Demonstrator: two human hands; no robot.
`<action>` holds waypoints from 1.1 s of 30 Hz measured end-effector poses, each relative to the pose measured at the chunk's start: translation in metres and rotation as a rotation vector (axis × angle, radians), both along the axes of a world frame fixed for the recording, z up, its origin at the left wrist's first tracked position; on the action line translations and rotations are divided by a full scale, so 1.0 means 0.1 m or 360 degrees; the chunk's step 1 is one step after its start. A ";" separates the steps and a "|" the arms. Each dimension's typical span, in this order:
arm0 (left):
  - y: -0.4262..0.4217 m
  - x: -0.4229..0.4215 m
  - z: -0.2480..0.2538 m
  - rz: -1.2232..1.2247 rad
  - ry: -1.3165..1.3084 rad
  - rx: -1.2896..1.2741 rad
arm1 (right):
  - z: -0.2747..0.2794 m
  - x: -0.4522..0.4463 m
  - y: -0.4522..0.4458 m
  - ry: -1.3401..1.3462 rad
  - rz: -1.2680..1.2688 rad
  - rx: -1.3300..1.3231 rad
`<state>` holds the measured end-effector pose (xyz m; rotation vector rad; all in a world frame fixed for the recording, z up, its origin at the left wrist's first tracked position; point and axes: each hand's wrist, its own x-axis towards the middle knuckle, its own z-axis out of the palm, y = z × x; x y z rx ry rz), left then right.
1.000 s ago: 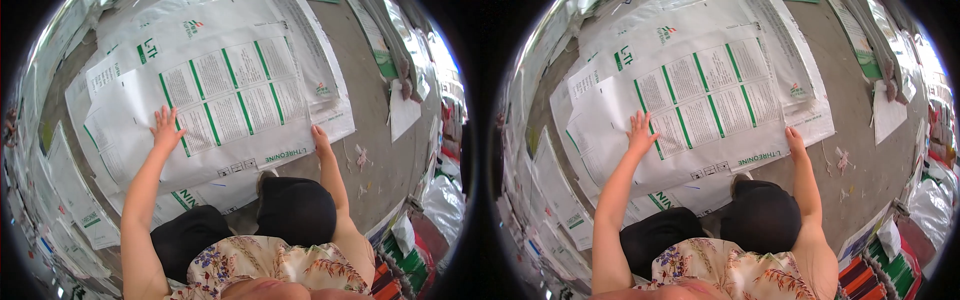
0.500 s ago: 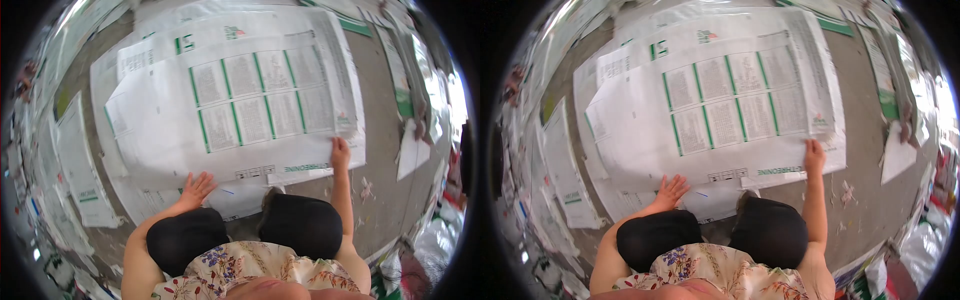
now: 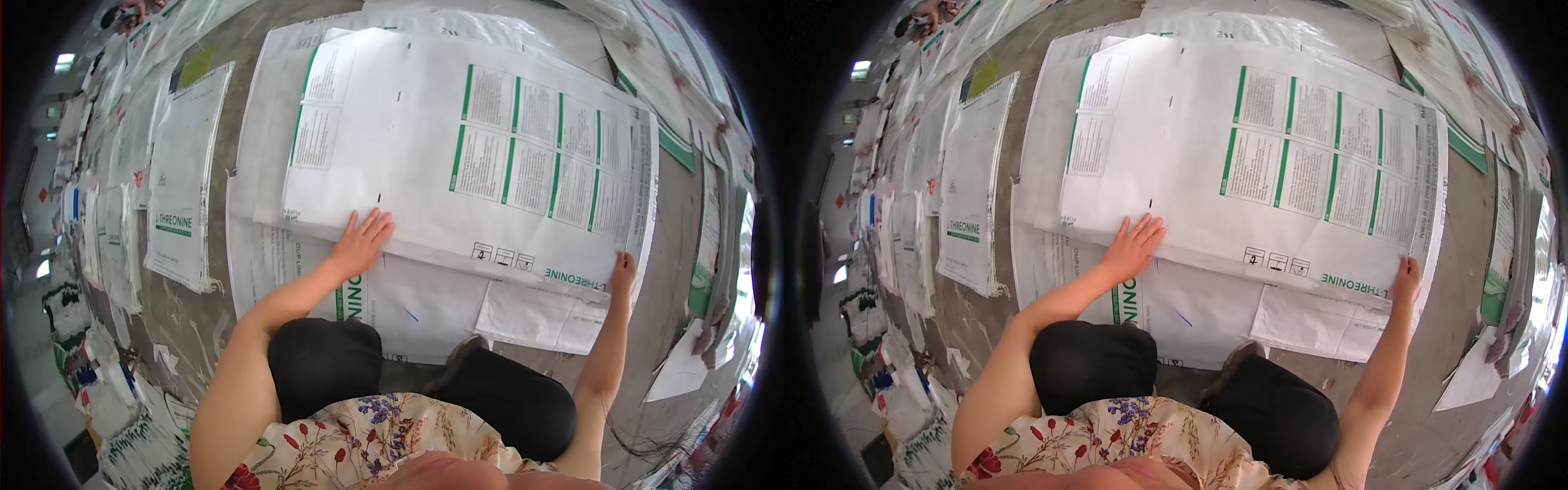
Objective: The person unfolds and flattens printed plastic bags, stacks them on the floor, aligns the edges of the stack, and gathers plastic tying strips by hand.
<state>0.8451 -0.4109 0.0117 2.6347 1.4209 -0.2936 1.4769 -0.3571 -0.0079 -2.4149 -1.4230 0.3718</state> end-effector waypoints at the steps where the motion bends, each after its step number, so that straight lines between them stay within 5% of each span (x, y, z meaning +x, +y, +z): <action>1: 0.03 -0.01 0.02 0.0012 0.0001 -0.0017 | -0.06 0.02 0.00 -0.0040 0.0034 -0.0108; 13: 0.10 -0.02 -0.04 0.0171 -0.0290 -0.0367 | -0.34 0.08 -0.12 -0.0238 -0.0107 -0.0046; 20: 0.38 -0.32 -0.04 0.0594 -0.0222 0.0080 | -0.04 -0.19 -0.15 -0.0202 -0.0291 -0.0088; 29: 0.38 -0.29 -0.19 0.0649 -0.0196 -0.0060 | -0.24 0.08 -0.14 -0.0770 -0.0337 0.0060; 30: 0.37 -0.27 -0.17 0.0667 -0.0185 -0.0063 | -0.29 0.20 -0.15 -0.1116 -0.0029 -0.0279; 33: 0.38 -0.28 -0.10 0.0724 -0.0183 -0.0087 | -0.14 0.03 -0.09 -0.0708 -0.0276 -0.0052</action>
